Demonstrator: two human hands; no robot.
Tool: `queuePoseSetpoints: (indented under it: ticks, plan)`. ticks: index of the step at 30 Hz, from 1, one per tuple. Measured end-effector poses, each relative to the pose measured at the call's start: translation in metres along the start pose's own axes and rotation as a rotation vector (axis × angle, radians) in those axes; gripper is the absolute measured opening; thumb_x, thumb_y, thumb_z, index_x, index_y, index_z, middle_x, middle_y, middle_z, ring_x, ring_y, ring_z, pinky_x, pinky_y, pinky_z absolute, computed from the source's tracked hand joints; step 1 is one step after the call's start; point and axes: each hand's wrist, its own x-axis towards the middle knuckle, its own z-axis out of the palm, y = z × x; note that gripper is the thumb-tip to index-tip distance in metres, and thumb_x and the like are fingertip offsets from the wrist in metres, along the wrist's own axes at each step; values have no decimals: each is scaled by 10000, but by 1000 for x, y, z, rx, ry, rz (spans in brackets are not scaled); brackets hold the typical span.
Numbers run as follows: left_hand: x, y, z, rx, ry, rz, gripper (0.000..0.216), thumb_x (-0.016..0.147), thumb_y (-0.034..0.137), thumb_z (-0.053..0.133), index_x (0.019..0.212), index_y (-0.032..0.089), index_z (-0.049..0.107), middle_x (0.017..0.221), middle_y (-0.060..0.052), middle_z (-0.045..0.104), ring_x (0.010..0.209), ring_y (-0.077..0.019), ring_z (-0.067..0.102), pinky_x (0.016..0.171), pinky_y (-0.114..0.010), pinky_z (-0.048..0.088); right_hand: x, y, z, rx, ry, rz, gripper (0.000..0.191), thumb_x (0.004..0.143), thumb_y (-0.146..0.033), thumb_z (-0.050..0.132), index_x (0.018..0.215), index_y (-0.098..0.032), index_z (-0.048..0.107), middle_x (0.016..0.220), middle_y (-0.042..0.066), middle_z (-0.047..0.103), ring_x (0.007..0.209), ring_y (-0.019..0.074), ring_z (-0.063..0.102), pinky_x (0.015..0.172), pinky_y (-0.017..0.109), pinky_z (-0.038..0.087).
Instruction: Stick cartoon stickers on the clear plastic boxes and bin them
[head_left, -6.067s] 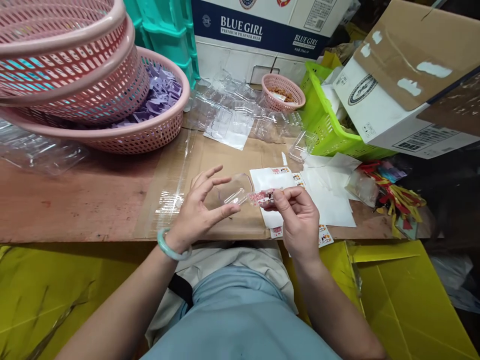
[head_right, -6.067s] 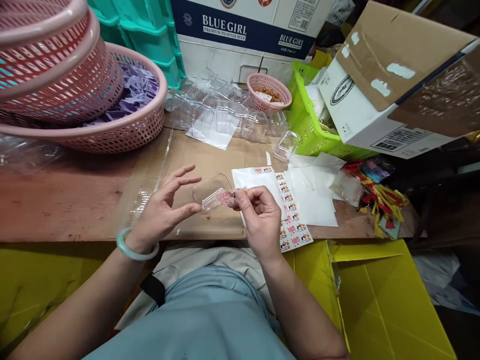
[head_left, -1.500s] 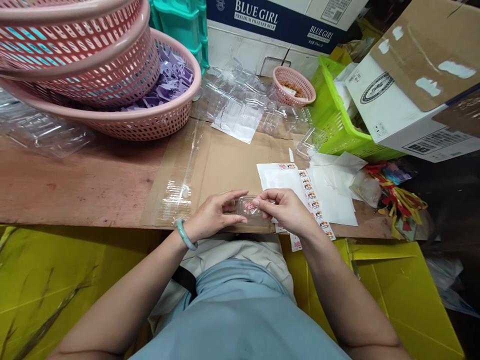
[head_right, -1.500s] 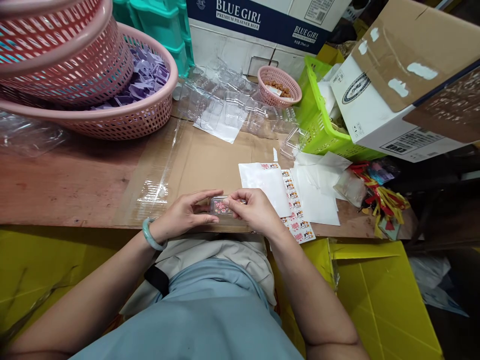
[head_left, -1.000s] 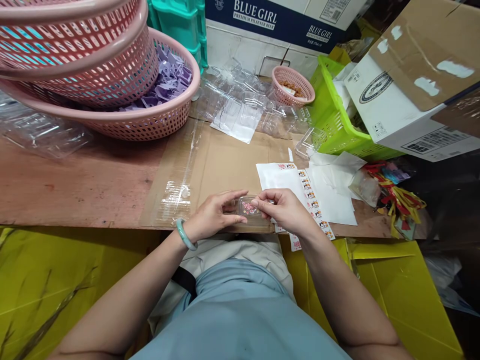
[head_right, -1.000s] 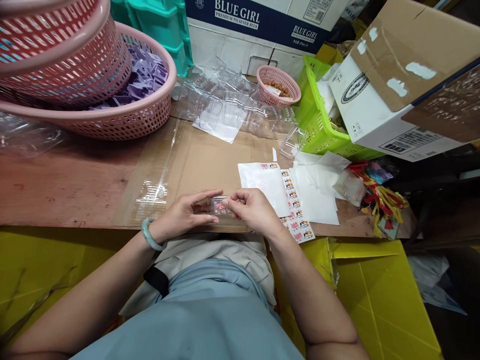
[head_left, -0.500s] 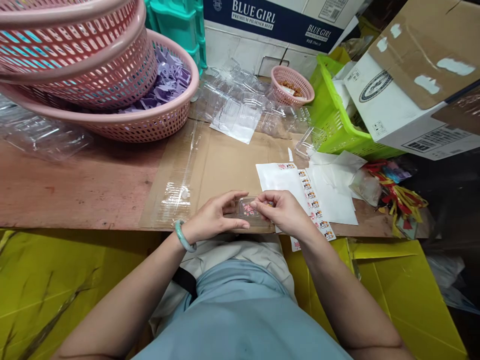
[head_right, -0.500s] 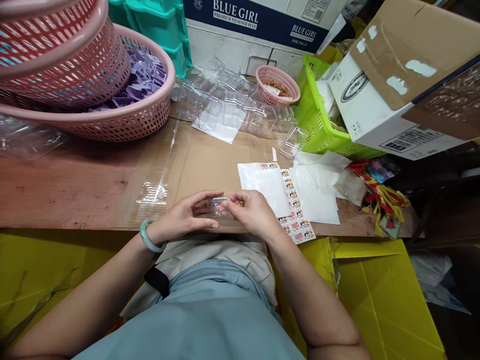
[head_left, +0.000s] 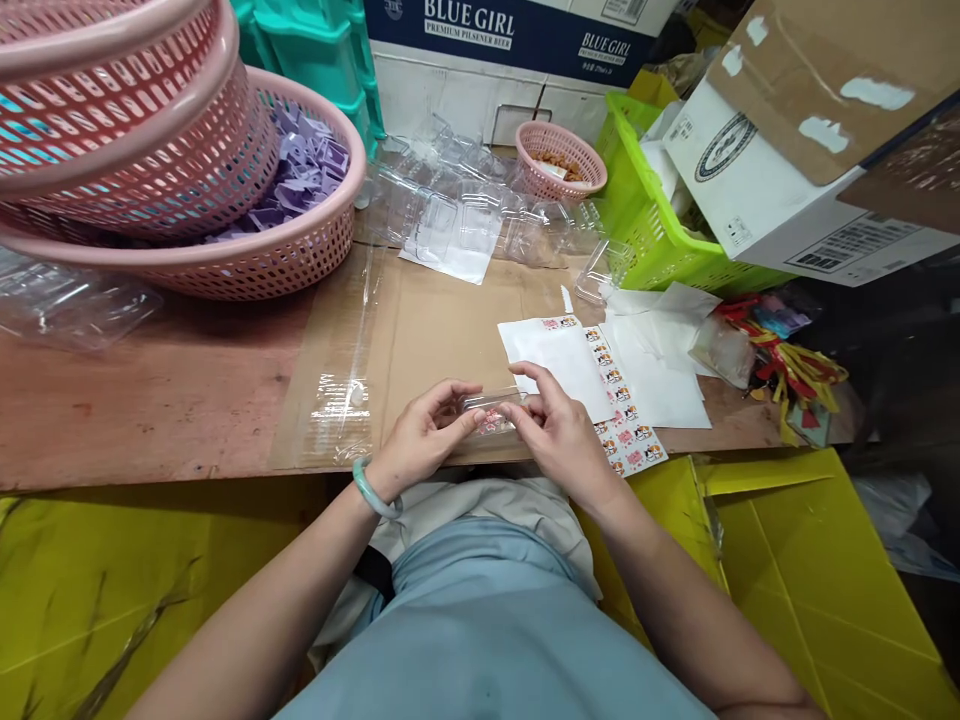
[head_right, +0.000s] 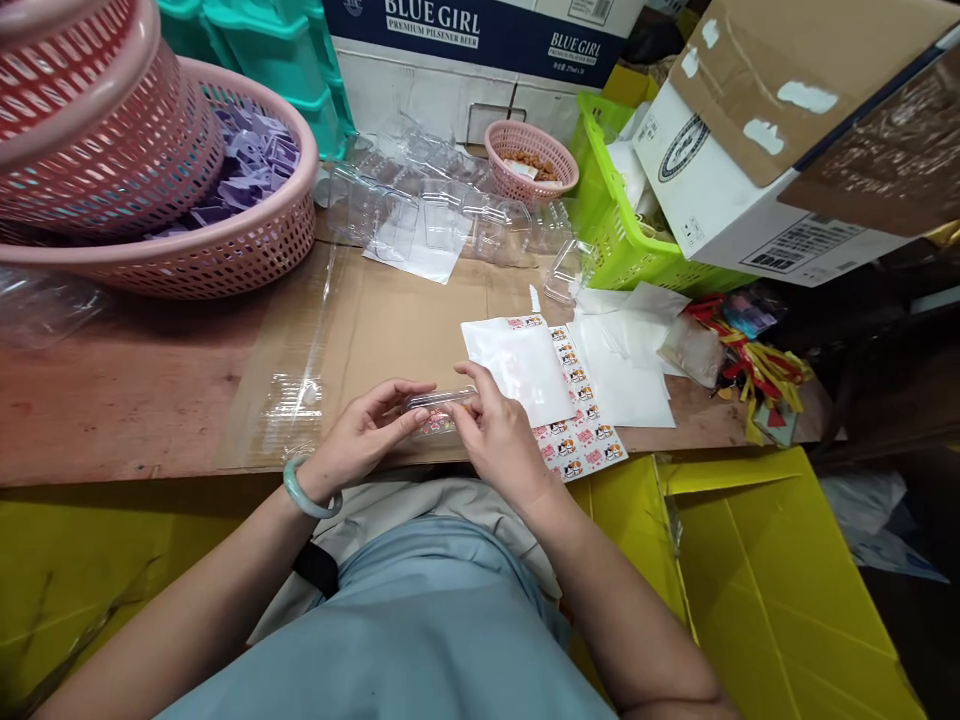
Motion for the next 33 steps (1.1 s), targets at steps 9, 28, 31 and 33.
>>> queuePoseSetpoints:
  ticks: [9, 28, 31, 33]
  plan:
    - [-3, 1, 7, 110, 62, 4, 423, 797, 423, 687, 1108, 145, 619, 1201, -120, 655, 996, -238, 669, 911, -411, 543, -7, 34, 21, -445, 276, -451, 363, 995, -204, 409, 1354, -153, 437, 862, 68, 720, 691, 182, 639, 647, 298, 453]
    - [-15, 3, 12, 74, 88, -13, 435, 778, 446, 703, 1088, 155, 609, 1275, -119, 623, 1040, -226, 659, 939, -386, 543, -14, 46, 20, 20, 489, 47, 477, 903, -447, 563, 1279, -162, 496, 946, 69, 657, 722, 148, 600, 667, 266, 500]
    - [-16, 1, 13, 108, 103, 11, 430, 793, 451, 685, 1099, 159, 606, 1254, -111, 631, 1088, -232, 635, 960, -391, 531, -14, 35, 35, 101, 292, 103, 598, 845, -520, 615, 1309, -163, 494, 1156, 133, 654, 929, 210, 648, 800, 329, 530]
    - [-17, 1, 14, 100, 117, 19, 433, 800, 453, 674, 1105, 154, 603, 1232, -113, 641, 1108, -236, 628, 971, -393, 525, -12, 33, 38, 141, 227, 86, 449, 926, -494, 501, 1225, -170, 586, 1150, 129, 681, 1031, 234, 646, 906, 368, 506]
